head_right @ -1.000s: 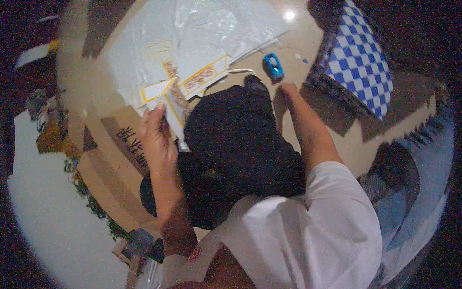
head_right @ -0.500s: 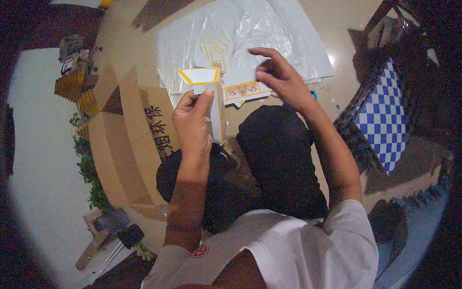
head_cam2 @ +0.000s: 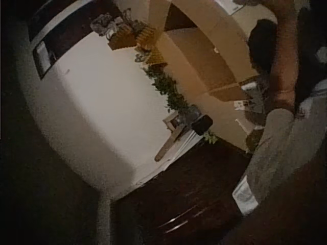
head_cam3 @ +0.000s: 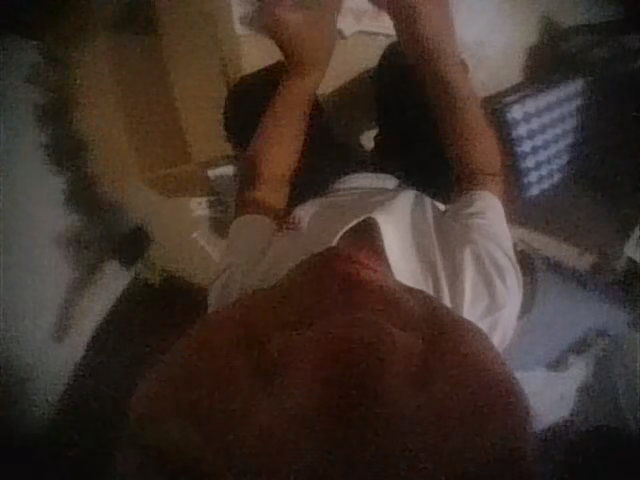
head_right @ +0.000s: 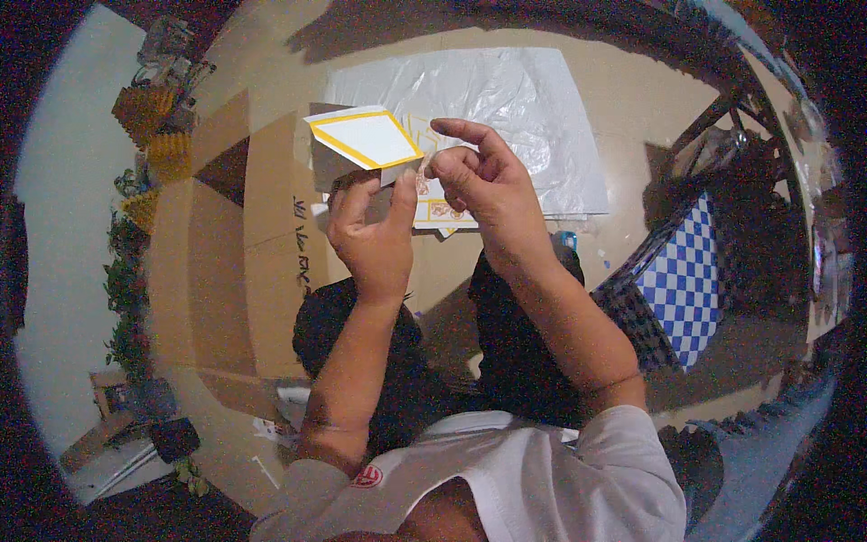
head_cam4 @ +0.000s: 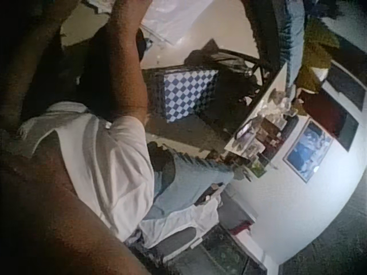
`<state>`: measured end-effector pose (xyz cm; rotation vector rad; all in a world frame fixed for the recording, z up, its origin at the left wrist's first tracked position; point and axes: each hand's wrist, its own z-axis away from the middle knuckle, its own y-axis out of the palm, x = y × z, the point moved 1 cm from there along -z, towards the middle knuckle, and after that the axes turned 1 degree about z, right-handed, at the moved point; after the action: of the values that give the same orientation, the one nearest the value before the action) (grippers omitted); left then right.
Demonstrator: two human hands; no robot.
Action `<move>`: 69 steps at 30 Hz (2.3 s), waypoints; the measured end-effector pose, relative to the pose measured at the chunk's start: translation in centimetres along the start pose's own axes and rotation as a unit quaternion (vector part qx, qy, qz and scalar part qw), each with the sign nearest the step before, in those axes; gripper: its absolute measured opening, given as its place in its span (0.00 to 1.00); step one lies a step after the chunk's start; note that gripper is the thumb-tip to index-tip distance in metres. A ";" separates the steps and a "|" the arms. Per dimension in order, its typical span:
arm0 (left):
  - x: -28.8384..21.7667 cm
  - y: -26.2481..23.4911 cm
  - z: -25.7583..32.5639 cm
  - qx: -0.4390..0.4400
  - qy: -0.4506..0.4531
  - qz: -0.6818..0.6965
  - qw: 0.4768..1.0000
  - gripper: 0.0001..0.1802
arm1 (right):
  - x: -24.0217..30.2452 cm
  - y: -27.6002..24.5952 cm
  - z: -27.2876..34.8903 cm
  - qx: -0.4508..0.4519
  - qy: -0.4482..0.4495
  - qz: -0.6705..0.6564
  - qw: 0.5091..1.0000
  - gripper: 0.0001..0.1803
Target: The person folds flat paper sheets into small rectangular boxes and secures the edges with adhesive tape. They repeatedly pick up sheets, fold them, apply tape, and place the finished boxes into a nearby cardboard box.
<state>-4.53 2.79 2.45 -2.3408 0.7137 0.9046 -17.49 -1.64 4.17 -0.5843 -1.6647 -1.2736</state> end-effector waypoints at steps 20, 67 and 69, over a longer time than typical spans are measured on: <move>-1.3 -3.4 -0.7 -0.017 0.264 -0.110 0.958 0.12 | 0.7 2.3 1.8 0.019 0.057 -0.011 0.998 0.24; -0.8 -1.9 -0.1 0.213 -0.019 0.149 0.966 0.10 | -1.0 -0.2 0.0 0.055 0.018 -0.088 0.994 0.35; -0.8 -2.1 -0.1 0.250 -0.050 0.215 0.943 0.11 | -0.8 -0.5 0.0 0.047 0.049 -0.099 0.993 0.31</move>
<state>-3.71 4.51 3.67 -1.7081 1.2762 0.8815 -17.51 -1.70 3.20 -0.2990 -1.7222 -1.3341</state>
